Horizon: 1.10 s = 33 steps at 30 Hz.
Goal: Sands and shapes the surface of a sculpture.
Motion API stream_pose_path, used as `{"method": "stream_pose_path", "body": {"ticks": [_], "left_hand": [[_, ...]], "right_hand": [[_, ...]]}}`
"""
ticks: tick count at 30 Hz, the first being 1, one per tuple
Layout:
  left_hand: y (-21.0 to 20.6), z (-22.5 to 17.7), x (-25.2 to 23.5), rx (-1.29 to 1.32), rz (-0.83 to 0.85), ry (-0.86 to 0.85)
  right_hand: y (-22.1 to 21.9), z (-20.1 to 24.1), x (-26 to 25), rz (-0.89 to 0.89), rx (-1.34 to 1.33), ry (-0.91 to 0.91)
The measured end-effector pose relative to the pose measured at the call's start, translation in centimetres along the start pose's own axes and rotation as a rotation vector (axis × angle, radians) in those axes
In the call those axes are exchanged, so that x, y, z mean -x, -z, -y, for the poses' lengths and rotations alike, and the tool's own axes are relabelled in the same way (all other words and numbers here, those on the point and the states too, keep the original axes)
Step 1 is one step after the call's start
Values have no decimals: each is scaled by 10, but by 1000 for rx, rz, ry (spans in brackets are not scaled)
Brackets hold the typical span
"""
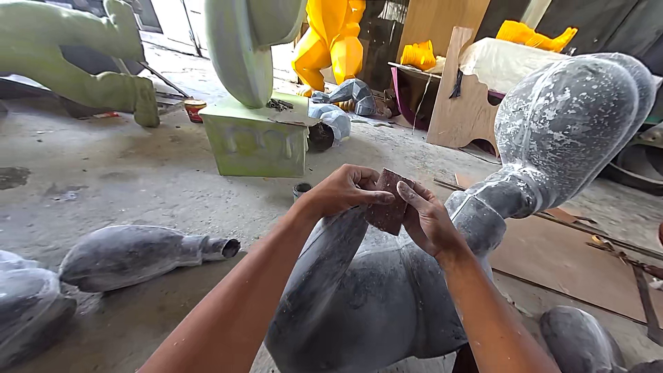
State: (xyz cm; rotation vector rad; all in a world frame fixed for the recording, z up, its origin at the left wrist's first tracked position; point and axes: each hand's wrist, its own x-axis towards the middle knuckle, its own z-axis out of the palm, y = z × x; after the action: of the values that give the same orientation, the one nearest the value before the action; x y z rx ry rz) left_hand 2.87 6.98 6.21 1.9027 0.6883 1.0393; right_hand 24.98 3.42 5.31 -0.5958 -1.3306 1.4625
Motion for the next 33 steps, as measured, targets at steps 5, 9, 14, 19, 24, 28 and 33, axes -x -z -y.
{"method": "stream_pose_path", "body": {"ticks": [5, 9, 14, 19, 24, 28, 33], "left_hand": [[-10, 3, -1, -585, -81, 79], [-25, -4, -2, -931, -105, 268], [-32, -6, -6, -931, -148, 335], [-35, -11, -10, -918, -131, 368], [-43, -21, -34, -1052, 63, 547], [-43, -21, -34, -1048, 65, 550], [-40, -19, -30, -1017, -5, 525]], "right_hand": [[7, 13, 13, 35, 167, 126], [39, 45, 30, 41, 712, 247], [101, 50, 54, 139, 1564, 397], [140, 17, 68, 296, 1922, 479], [136, -6, 68, 320, 1807, 467], [123, 5, 50, 585, 1789, 439], [135, 18, 38, 634, 1643, 449]]}}
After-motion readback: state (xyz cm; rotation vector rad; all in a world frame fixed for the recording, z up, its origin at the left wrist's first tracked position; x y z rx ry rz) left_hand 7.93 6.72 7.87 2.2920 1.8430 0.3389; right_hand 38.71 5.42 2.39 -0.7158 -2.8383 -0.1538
